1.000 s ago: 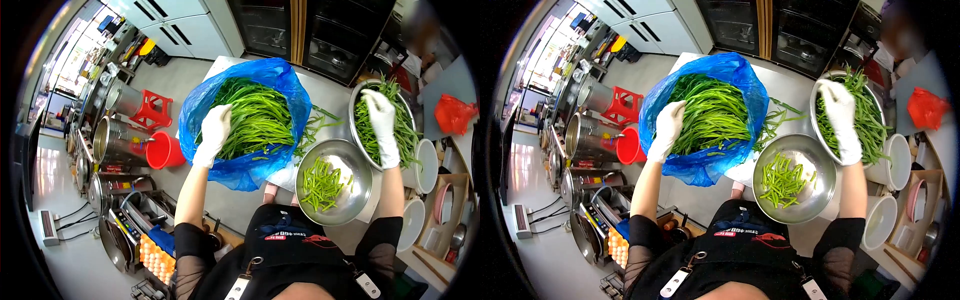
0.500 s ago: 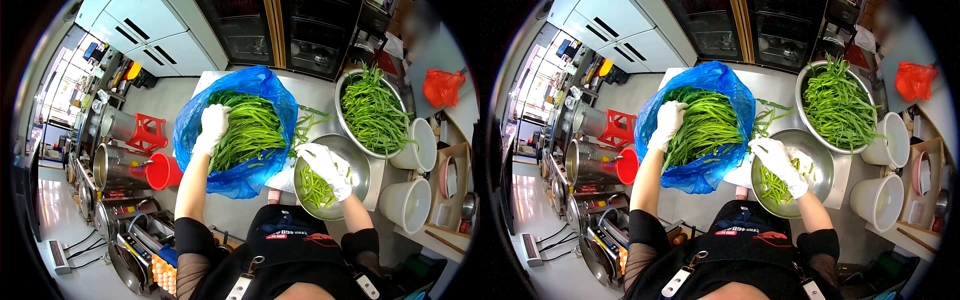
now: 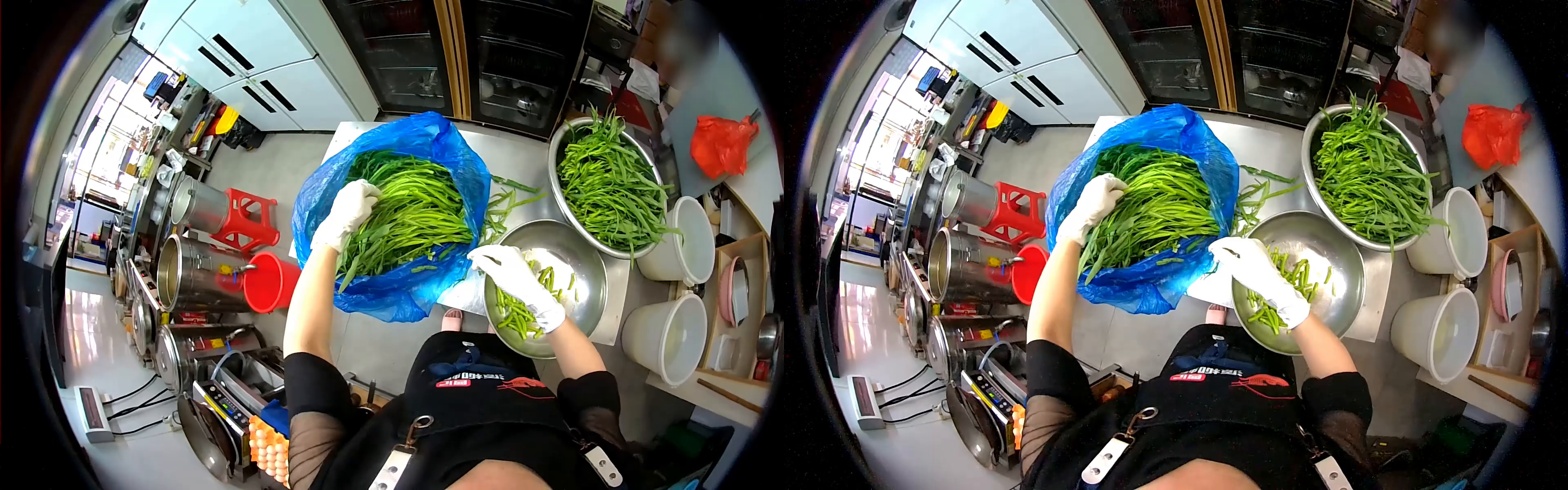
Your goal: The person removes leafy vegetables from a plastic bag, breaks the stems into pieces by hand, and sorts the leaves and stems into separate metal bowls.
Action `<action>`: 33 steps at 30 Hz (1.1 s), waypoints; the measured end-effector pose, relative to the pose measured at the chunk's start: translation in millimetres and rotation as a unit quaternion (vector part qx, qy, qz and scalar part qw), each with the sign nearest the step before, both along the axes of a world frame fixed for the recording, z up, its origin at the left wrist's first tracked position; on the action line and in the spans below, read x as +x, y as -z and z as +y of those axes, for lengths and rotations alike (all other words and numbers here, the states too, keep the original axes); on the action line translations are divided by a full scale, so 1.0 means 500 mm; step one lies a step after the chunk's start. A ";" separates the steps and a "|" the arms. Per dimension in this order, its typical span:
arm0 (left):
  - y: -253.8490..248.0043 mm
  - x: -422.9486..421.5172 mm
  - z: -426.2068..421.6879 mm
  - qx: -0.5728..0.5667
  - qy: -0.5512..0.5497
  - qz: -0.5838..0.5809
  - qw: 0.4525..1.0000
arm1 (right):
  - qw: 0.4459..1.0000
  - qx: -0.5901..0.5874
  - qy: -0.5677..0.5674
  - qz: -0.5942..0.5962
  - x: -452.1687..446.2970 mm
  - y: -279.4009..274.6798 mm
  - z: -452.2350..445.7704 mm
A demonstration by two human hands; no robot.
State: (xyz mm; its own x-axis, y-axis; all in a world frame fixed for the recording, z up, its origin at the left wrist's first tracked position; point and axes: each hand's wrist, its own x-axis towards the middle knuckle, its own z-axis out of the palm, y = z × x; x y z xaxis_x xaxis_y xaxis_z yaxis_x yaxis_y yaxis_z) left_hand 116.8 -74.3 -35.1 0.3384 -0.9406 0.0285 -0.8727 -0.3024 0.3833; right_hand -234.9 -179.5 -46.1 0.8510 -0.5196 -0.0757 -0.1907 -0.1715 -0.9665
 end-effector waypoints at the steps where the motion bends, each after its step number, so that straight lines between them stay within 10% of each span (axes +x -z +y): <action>1: -0.013 0.008 0.011 -0.007 0.003 0.024 1.000 | 1.000 0.000 0.005 0.003 -0.010 0.007 -0.003; 14: -0.372 -0.013 0.162 -0.231 -0.119 0.331 0.907 | 0.999 0.013 0.026 0.014 -0.039 -0.023 -0.029; 23: -0.352 -0.076 0.118 -0.367 -0.065 0.607 0.702 | 0.991 -0.109 0.074 -0.019 -0.033 -0.082 -0.055; 24: -0.286 -0.062 0.101 -0.383 -0.056 0.570 0.725 | 0.986 -0.133 0.101 -0.032 -0.035 -0.093 -0.063; 26: -0.148 -0.022 0.093 -0.283 -0.026 0.062 0.957 | 0.985 -0.107 0.116 -0.067 -0.045 -0.108 -0.085; 29: -0.134 -0.175 0.088 -0.328 -0.135 0.326 0.876 | 0.956 -0.194 0.207 -0.078 -0.040 -0.112 -0.102; 31: -0.089 -0.222 0.081 -0.407 -0.142 0.656 0.620 | 0.928 -0.268 0.235 -0.104 -0.030 -0.125 -0.095; 33: -0.024 -0.243 0.080 -0.415 -0.162 0.684 0.578 | 0.899 -0.334 0.242 -0.150 -0.013 -0.126 -0.085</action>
